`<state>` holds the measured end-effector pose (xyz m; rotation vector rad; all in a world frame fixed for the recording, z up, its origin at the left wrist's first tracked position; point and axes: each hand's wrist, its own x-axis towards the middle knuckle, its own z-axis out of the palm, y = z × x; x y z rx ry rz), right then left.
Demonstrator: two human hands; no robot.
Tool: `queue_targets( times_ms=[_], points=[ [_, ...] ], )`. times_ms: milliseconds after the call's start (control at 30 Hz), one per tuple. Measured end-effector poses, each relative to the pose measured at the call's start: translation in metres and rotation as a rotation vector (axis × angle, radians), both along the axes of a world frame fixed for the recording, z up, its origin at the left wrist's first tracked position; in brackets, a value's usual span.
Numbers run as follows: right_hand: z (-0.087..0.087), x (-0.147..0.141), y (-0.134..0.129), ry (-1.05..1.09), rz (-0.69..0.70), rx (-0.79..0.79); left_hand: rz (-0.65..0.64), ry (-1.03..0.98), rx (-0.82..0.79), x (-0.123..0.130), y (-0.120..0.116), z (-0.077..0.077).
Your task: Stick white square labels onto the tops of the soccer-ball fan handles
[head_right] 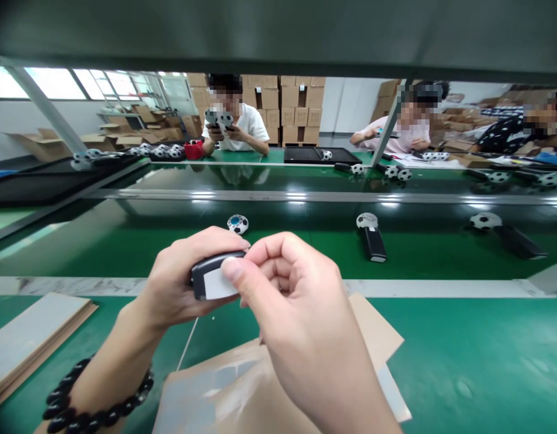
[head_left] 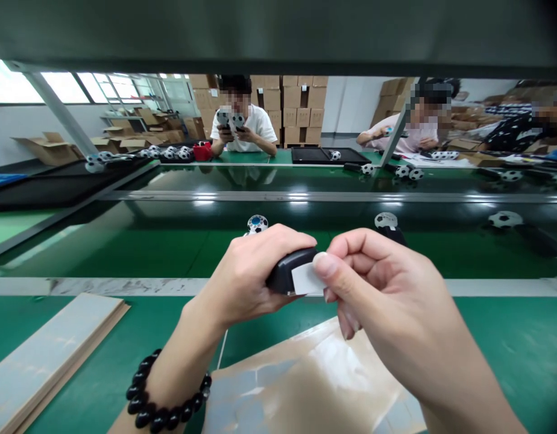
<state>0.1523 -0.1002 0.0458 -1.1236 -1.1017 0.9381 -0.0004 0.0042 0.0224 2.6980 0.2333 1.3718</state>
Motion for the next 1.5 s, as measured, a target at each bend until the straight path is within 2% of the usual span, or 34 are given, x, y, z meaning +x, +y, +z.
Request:
queue_targets(
  times_ms=[167, 433, 1500],
  points=[
    [-0.0010, 0.0003, -0.0018, 0.036, 0.002, -0.003, -0.008, -0.011, 0.004, 0.0014, -0.0007, 0.0009],
    [-0.0002, 0.0076, 0.0008, 0.230, 0.170, -0.114, -0.031, 0.000, -0.005, 0.0011, -0.0018, 0.0024],
    [-0.0003, 0.0048, 0.0023, 0.269, 0.210, -0.150, -0.081, -0.020, -0.062, 0.0032, -0.0026, -0.0002]
  ],
)
